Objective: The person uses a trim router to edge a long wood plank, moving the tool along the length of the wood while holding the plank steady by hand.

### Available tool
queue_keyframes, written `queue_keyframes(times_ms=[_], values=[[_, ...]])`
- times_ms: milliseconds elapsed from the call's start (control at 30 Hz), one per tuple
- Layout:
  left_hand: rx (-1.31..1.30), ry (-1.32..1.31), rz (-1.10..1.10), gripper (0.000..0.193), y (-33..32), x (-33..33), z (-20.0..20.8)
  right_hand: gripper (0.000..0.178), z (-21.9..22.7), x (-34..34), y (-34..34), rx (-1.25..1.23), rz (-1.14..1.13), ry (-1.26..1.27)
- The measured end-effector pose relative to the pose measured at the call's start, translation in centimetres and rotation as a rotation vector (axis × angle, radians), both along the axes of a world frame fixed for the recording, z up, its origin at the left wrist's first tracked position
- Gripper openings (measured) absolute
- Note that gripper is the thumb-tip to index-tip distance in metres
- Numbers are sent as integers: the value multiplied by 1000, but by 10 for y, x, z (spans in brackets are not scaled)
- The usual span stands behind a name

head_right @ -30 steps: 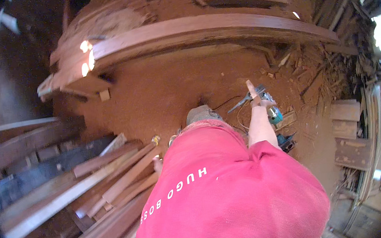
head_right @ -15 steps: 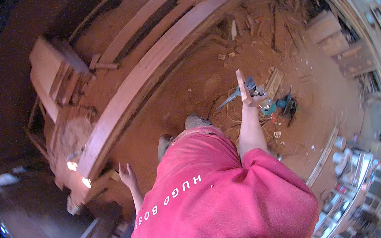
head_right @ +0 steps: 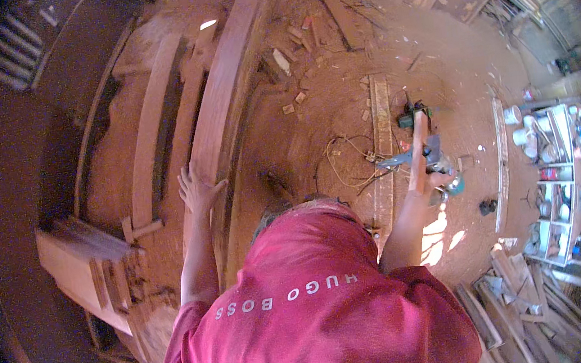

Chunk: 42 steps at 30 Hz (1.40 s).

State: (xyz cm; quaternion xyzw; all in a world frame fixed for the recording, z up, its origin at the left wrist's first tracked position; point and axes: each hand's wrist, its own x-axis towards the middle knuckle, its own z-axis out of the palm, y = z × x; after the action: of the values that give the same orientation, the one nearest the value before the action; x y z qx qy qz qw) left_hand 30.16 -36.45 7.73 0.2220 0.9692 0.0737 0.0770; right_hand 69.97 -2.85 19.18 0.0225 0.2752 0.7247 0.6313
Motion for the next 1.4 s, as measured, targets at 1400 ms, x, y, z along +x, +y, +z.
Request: queue_keyframes(times_ms=[1400], values=[[-44,-238,-39,109,17,-56,-45,44,-35,-193,203,25,-378,-1320]])
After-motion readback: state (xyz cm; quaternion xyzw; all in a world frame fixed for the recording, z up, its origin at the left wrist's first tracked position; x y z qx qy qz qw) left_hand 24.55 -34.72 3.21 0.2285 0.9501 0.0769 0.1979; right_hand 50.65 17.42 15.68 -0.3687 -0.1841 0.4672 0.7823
